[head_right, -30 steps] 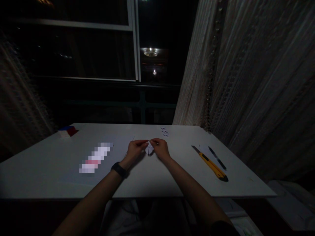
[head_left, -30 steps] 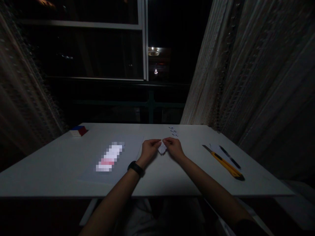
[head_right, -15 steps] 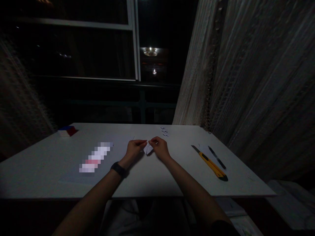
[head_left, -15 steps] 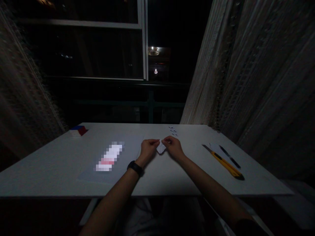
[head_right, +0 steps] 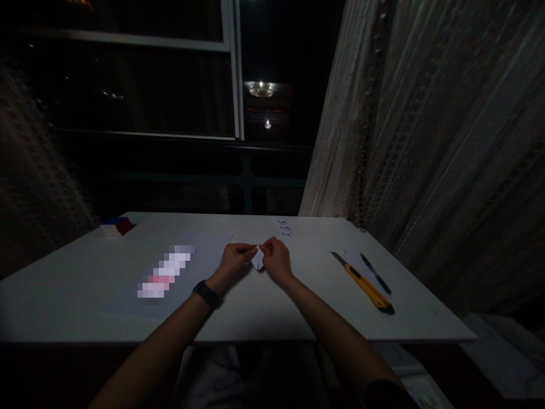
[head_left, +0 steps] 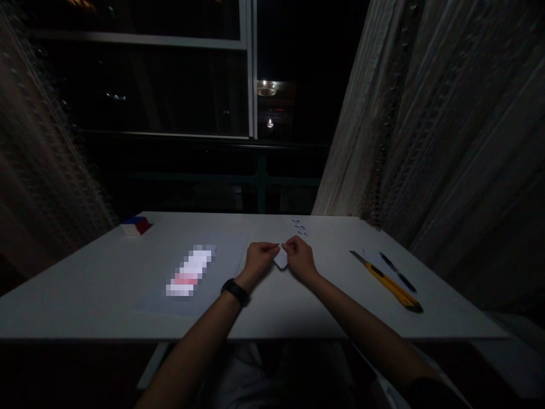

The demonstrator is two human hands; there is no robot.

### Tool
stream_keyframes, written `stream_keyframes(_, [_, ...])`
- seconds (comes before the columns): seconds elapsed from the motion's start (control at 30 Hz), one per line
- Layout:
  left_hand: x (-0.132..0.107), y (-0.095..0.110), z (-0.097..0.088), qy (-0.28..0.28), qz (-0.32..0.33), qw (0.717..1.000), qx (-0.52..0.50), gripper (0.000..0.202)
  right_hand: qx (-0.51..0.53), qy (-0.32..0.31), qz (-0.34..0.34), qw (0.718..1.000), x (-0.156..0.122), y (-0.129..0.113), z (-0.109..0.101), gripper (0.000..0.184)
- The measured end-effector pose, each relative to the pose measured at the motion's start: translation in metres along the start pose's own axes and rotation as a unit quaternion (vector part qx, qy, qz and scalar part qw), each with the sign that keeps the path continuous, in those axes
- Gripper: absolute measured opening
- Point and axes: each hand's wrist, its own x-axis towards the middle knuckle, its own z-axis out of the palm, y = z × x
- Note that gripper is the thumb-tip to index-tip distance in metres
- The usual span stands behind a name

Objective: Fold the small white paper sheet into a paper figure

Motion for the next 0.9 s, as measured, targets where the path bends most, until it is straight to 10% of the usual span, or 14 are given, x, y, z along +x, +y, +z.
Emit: stream_keyframes(0.9, [0.0043, 0.0028, -0.0002, 0.005, -0.001, 0.999, -0.044, 0.024, 0.171, 0.013, -0.02, 0.985, 0.0, 0.0005, 0.0, 0.023])
